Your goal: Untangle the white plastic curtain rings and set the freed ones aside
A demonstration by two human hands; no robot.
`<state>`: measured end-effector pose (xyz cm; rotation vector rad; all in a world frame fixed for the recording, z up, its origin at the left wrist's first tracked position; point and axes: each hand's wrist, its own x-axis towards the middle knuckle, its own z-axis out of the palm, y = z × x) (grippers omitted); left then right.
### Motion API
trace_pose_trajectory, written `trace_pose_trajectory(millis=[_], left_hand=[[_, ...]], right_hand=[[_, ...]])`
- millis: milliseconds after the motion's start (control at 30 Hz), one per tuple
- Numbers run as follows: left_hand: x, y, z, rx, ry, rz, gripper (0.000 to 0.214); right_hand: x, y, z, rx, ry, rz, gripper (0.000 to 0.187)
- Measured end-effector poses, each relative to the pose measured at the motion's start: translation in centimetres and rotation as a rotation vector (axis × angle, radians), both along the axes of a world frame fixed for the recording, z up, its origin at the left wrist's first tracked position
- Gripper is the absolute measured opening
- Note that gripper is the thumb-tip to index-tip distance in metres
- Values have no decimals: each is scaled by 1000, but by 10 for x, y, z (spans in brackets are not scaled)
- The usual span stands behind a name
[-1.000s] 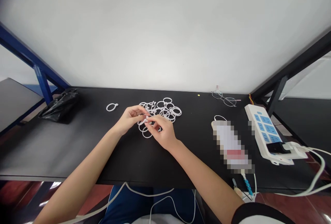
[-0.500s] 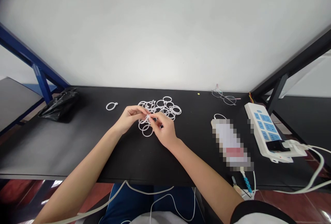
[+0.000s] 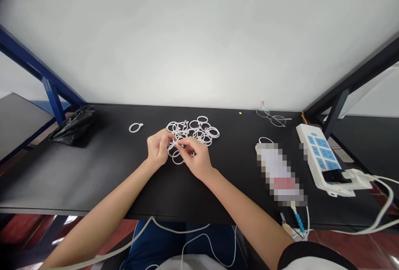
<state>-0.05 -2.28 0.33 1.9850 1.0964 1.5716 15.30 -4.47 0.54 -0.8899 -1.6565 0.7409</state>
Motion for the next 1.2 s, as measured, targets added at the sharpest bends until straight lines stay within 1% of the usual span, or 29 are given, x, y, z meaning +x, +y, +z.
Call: trace_pose_trajectory(millis=[100,167,267,367,467,600,700,800,833,900,1000,1100,1200], left_hand=[[-3,1,0,0,19,-7,49],[-4,1,0,-25,28,-30,49],[-3,0,1,-38,31,-48,47],[-3,-1,-1,-21,34,-46,49],[-3,-1,-2,-59,7,-35,51],[0,-1,-1,-172,-118,-59,48],[6,-3,1,-262,-199,-134,47],[12,-5,2,-385,-266,-220,43],[14,-5,3,-418,-278,-226,41],[15,-5,4,-460,-272,-199,37],[15,-3,3,-494,-239,-146,39],[14,0,0,-519,-255,-162,40],[14,2,-4,-541,-310,-197,40]], right_hand=[[2,0,1,28,-61,-20,11],[4,0,1,-5,-69,-9,15],[6,0,1,-62,-78,60,18],[7,0,1,-73,-142,133,19],[5,-1,0,-77,-179,154,20],[4,-2,0,-53,-157,107,21],[4,-2,-1,-30,-96,32,22],[5,-2,-2,-44,-71,-12,24],[5,-1,-2,-47,-79,-20,24],[5,-1,-3,-43,-99,-34,24],[4,0,-4,-36,-118,-39,24],[5,1,-4,-24,-124,-46,27],[9,3,-4,-10,-116,-83,32]])
